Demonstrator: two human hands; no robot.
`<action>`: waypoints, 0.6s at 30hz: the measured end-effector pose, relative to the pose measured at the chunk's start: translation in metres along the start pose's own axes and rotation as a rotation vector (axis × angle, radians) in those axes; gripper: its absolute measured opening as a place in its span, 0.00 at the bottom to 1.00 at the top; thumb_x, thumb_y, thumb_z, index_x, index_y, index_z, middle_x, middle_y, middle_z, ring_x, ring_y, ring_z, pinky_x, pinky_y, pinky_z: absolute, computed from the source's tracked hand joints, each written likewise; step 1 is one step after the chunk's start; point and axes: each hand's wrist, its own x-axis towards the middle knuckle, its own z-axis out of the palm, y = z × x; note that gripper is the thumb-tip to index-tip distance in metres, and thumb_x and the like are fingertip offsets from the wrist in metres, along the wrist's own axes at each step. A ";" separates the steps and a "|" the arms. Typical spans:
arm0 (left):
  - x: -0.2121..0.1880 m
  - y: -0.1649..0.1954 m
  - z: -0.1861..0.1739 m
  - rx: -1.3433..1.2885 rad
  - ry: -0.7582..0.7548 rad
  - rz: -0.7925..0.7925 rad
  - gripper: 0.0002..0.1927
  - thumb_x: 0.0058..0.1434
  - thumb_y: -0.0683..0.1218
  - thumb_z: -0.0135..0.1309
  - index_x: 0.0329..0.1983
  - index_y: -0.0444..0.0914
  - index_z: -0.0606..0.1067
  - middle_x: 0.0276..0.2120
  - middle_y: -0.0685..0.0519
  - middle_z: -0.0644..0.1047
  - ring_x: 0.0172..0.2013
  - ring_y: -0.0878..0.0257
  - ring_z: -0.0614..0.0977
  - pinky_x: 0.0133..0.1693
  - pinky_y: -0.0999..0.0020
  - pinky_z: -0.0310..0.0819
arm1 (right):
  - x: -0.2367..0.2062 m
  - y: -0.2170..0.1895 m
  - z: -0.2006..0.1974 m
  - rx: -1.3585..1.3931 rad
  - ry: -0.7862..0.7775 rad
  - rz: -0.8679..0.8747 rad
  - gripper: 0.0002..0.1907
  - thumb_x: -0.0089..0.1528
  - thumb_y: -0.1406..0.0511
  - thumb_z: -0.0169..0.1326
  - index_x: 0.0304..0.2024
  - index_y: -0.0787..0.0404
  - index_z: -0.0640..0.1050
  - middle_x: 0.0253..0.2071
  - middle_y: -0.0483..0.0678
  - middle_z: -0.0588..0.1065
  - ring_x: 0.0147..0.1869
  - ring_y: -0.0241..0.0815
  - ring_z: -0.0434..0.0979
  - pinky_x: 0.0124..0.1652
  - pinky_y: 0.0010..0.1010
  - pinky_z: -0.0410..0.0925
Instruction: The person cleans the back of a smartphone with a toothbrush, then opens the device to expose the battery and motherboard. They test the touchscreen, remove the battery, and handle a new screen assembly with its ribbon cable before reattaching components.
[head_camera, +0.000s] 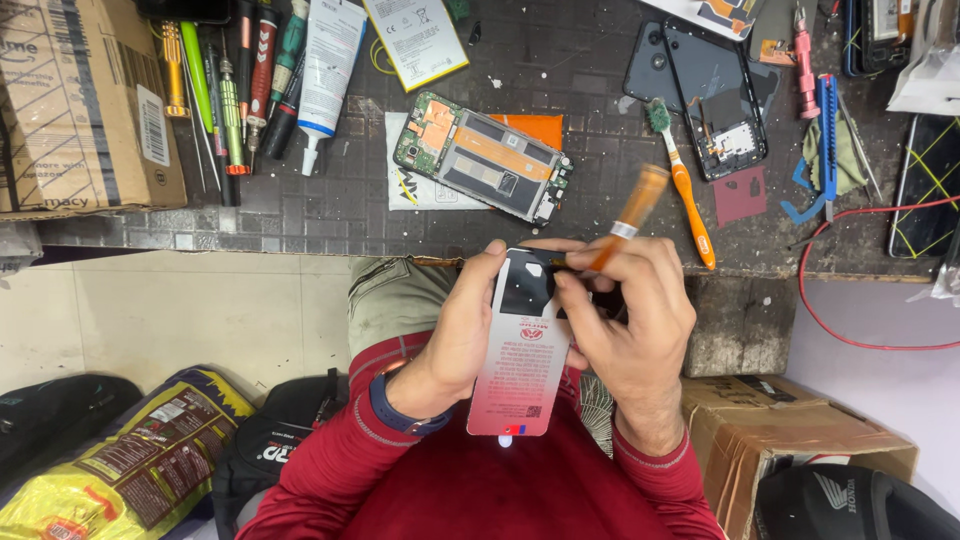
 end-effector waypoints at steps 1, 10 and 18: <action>0.000 0.000 0.000 0.012 -0.013 0.013 0.34 0.76 0.61 0.23 0.68 0.33 0.65 0.54 0.41 0.77 0.45 0.50 0.83 0.43 0.51 0.82 | 0.000 0.000 0.000 -0.007 -0.008 0.022 0.14 0.57 0.75 0.67 0.42 0.64 0.77 0.43 0.47 0.76 0.40 0.40 0.71 0.40 0.30 0.68; -0.001 -0.003 -0.004 -0.014 -0.053 0.045 0.34 0.79 0.61 0.25 0.70 0.31 0.65 0.52 0.41 0.76 0.42 0.50 0.83 0.43 0.52 0.83 | 0.002 -0.001 0.000 -0.043 -0.017 -0.042 0.13 0.57 0.73 0.69 0.41 0.63 0.78 0.42 0.47 0.76 0.43 0.43 0.73 0.42 0.31 0.68; -0.010 -0.002 0.001 0.002 -0.036 0.027 0.34 0.77 0.61 0.23 0.69 0.30 0.64 0.51 0.42 0.77 0.42 0.50 0.84 0.43 0.54 0.83 | -0.006 -0.013 -0.003 -0.063 -0.023 0.002 0.11 0.57 0.75 0.67 0.40 0.62 0.79 0.42 0.47 0.75 0.45 0.45 0.73 0.44 0.33 0.69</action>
